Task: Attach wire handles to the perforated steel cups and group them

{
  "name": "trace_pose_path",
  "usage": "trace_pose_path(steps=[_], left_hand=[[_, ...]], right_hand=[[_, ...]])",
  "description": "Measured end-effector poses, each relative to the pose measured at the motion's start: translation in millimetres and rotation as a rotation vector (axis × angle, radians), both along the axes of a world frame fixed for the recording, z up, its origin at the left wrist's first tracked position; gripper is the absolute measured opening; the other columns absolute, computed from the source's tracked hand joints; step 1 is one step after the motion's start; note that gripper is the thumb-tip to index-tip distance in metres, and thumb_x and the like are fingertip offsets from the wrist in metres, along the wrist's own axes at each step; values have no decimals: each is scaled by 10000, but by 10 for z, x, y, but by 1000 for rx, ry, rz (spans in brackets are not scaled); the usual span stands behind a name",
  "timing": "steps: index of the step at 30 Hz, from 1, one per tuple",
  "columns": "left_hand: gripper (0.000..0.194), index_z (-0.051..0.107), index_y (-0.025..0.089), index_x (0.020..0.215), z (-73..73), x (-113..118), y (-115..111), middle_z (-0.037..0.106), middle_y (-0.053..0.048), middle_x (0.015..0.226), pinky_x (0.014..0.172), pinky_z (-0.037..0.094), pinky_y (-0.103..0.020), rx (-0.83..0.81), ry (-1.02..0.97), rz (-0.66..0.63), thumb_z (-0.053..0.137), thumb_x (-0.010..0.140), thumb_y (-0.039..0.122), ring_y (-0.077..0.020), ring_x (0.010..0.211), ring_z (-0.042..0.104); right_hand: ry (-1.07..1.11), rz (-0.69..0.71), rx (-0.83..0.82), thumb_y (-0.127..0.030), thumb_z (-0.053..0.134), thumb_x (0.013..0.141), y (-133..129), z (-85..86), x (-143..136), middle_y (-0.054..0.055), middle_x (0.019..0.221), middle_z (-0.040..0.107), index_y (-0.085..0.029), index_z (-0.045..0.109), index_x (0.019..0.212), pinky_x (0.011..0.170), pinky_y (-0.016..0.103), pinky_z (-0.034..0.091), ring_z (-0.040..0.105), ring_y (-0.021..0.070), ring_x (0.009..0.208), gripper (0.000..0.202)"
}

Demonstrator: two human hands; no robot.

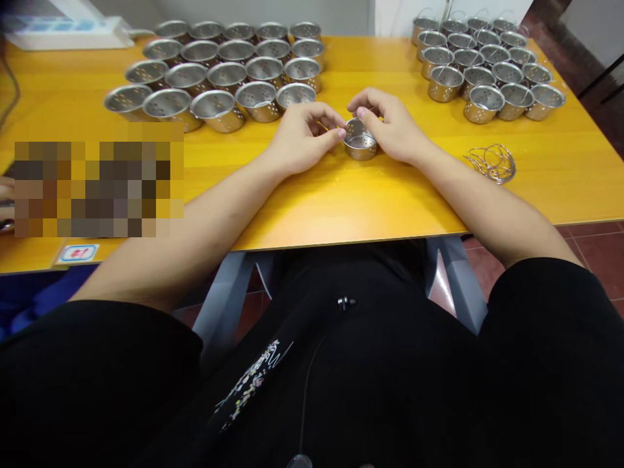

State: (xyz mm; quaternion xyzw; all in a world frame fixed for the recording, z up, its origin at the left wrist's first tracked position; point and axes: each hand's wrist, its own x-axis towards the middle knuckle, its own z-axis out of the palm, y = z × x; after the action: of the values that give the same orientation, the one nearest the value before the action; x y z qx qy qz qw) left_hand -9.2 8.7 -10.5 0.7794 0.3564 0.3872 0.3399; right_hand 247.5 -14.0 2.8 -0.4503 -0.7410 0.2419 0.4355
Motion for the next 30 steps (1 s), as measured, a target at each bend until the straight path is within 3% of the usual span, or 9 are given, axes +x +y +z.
trace_pose_path(steps=[8, 19, 26, 30], left_hand=[[302, 833, 355, 931, -45, -5, 51, 917, -86, 991, 924, 694, -584, 21, 3, -29, 933, 933, 641, -404, 1025, 847], [283, 853, 354, 996, -35, -4, 46, 864, -76, 912, 823, 685, -541, -28, 29, 20, 975, 932, 601, -378, 953, 845], [501, 845, 366, 1141, -80, -17, 74, 829, -28, 871, 846, 615, -500, -36, -33, -47, 995, 935, 798, -326, 969, 761], [372, 843, 360, 1096, -24, -17, 25, 878, -57, 975, 851, 658, -499, -40, -23, -22, 999, 943, 661, -359, 1054, 832]], right_hand=[[19, 17, -22, -907, 931, 880, 15, 23, -13, 73, 1074, 932, -451, 816, 974, 1163, 719, 667, 828, 512, 1299, 479], [3, 18, -19, -914, 931, 897, 18, 7, -21, 74, 1076, 930, -439, 788, 937, 1131, 692, 658, 825, 492, 1271, 498], [27, -8, -50, -815, 946, 878, 13, 15, -52, 72, 1137, 942, -434, 775, 902, 1164, 693, 663, 829, 482, 1295, 418], [26, -30, -106, -725, 978, 882, -32, 66, -82, 70, 1105, 938, -431, 756, 903, 1138, 669, 680, 822, 476, 1354, 369]])
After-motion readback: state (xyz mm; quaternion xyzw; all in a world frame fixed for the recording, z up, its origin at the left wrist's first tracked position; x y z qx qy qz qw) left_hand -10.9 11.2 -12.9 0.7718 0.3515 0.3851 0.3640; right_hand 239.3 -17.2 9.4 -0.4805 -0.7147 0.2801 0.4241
